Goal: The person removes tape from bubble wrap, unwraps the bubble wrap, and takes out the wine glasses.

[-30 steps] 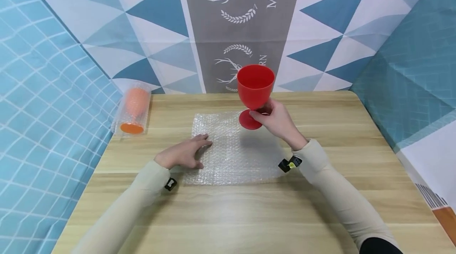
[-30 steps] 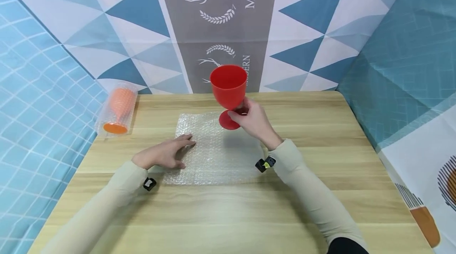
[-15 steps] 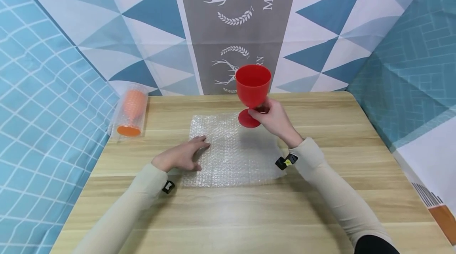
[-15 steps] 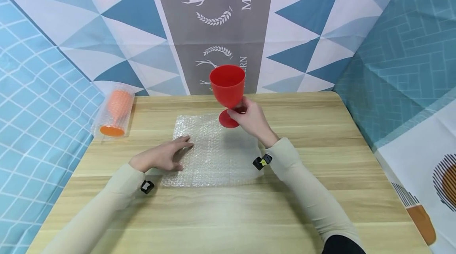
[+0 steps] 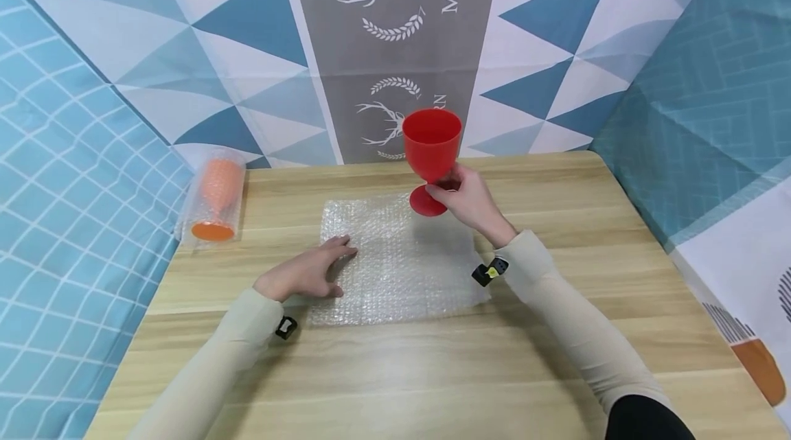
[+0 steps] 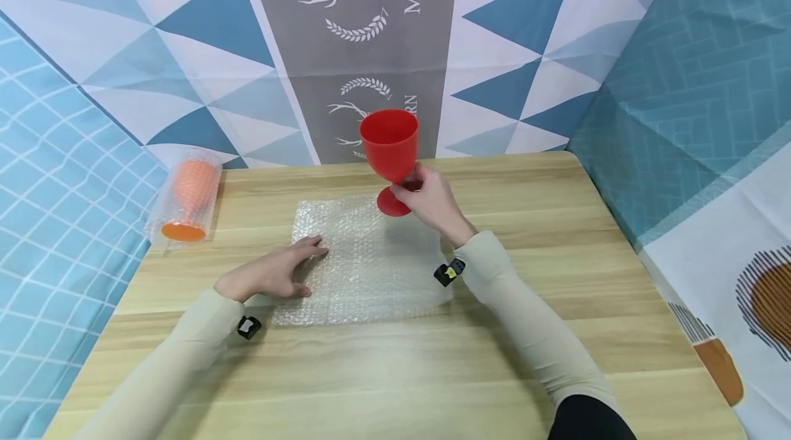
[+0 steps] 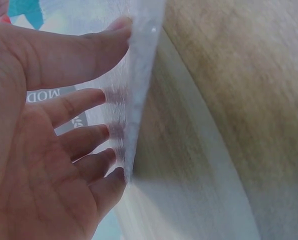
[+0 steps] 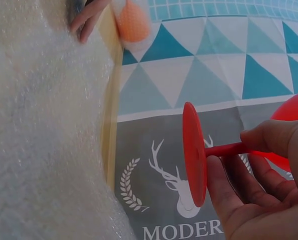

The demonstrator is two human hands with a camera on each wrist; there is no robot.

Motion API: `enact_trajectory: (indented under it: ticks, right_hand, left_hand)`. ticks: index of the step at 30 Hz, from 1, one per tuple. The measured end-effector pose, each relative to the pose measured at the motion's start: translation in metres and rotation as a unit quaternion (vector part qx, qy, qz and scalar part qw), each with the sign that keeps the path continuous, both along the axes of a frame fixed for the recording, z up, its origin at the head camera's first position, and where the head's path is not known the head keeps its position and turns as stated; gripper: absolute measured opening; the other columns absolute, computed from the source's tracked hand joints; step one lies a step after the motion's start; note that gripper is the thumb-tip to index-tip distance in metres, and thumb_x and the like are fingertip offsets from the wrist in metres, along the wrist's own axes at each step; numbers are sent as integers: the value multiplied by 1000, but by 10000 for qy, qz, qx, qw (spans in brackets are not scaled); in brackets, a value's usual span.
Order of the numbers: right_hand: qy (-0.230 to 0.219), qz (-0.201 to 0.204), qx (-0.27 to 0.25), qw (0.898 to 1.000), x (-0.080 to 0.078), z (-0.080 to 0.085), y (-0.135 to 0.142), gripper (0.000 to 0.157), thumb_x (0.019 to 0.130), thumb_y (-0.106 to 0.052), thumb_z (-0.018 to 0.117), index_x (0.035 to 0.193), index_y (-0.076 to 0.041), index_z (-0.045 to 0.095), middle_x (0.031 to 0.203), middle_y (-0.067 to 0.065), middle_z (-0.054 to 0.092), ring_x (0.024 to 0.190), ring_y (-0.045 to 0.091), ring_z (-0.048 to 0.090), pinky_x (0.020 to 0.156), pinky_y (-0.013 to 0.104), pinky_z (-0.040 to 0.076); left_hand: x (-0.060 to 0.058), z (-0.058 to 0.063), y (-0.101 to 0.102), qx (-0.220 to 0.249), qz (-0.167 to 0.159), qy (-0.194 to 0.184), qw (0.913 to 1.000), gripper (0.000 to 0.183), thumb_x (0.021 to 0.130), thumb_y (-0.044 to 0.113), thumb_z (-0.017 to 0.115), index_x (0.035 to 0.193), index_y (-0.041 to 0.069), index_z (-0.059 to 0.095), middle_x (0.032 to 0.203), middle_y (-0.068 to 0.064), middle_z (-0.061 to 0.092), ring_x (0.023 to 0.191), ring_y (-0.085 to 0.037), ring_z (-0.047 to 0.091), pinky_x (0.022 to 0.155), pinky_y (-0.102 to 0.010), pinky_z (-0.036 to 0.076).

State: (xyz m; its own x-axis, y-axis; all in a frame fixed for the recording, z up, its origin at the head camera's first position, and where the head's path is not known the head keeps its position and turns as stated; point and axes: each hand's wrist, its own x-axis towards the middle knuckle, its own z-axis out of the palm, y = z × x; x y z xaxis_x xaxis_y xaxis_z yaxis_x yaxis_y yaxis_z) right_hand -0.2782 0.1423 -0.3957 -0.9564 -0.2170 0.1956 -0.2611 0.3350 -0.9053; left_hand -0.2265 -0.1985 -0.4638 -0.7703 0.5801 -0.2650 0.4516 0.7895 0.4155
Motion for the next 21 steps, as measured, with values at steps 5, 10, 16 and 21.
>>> enact_trajectory:
  ticks: [5, 10, 16, 21]
  right_hand:
    - [34, -8, -20, 10000, -3, 3, -1, 38, 93, -14, 75, 128, -9, 63, 119, 11, 72, 103, 29, 69, 91, 44, 61]
    - [14, 14, -15, 10000, -3, 2, -1, 38, 93, -14, 75, 129, -9, 63, 119, 11, 72, 103, 29, 69, 90, 43, 62]
    - [21, 9, -34, 10000, -6, 0, -1, 37, 93, -13, 74, 129, -7, 63, 121, 14, 71, 105, 31, 69, 92, 47, 61]
    - [-64, 5, -7, 10000, -7, 1, -2, 37, 94, -13, 74, 128, -6, 63, 122, 16, 71, 105, 32, 69, 92, 48, 61]
  left_hand:
    - [-1, 1, 1, 27, 13, 48, 10000, 89, 77, 18, 86, 155, 7, 43, 170, -21, 19, 155, -46, 21, 122, -66, 24]
    - [1, 1, 0, -16, 61, 2, 10000, 89, 78, 18, 86, 155, 8, 43, 170, -20, 19, 155, -46, 21, 122, -66, 24]
    - [2, 1, 1, 37, 59, -8, 10000, 88, 78, 17, 85, 155, 7, 43, 170, -20, 19, 155, -46, 20, 122, -66, 24]
    - [3, 2, 1, 41, 116, -27, 9999, 88, 78, 17, 85, 155, 8, 44, 170, -20, 19, 155, -46, 20, 122, -66, 23]
